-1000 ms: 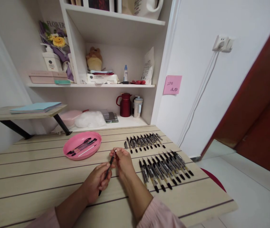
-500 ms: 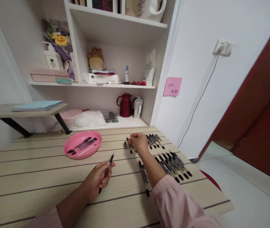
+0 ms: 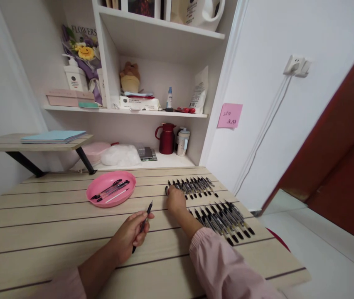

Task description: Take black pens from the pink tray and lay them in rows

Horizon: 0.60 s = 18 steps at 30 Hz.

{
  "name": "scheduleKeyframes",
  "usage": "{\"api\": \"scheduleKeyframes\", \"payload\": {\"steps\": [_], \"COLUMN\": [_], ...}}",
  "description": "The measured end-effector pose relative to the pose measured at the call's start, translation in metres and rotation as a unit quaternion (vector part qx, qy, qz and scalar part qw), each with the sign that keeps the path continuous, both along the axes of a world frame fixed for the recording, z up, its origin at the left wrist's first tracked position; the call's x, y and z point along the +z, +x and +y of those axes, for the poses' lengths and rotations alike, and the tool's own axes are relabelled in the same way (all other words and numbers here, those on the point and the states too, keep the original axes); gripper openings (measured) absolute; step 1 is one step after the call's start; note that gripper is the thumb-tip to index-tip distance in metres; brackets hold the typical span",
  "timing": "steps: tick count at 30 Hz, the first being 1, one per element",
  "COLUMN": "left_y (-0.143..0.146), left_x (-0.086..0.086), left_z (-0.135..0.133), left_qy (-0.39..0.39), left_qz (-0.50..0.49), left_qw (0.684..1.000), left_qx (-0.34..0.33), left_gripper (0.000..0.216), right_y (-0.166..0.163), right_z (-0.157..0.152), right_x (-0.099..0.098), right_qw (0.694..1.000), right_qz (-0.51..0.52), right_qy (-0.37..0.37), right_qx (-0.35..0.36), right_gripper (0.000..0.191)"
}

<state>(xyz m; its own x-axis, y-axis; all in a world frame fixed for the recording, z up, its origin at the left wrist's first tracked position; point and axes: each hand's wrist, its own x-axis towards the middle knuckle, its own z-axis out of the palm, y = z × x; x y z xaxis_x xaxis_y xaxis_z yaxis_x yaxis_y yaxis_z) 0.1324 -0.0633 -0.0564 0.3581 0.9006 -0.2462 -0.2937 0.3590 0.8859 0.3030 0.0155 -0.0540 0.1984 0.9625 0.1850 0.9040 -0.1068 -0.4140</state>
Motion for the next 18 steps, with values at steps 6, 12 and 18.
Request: {"api": "scheduleKeyframes", "payload": {"steps": [6, 12, 18], "left_y": [0.0, 0.001, 0.003], "left_x": [0.001, 0.003, 0.001], "left_z": [0.0, -0.004, 0.0], "left_qy": [-0.004, -0.01, 0.031], "left_qz": [-0.008, -0.032, 0.025], "left_qw": [1.0, 0.999, 0.998], "left_qx": [0.0, 0.042, 0.052], "left_gripper": [0.027, 0.026, 0.03], "right_y": [-0.007, -0.002, 0.017], "right_z": [0.003, -0.016, -0.092], "right_x": [0.001, 0.024, 0.027], "right_qw": [0.999, 0.999, 0.994], "right_qz": [-0.034, -0.041, 0.049], "right_qy": [-0.007, 0.004, 0.024], "right_qx": [-0.005, 0.007, 0.098], "right_gripper": [0.02, 0.012, 0.01]}}
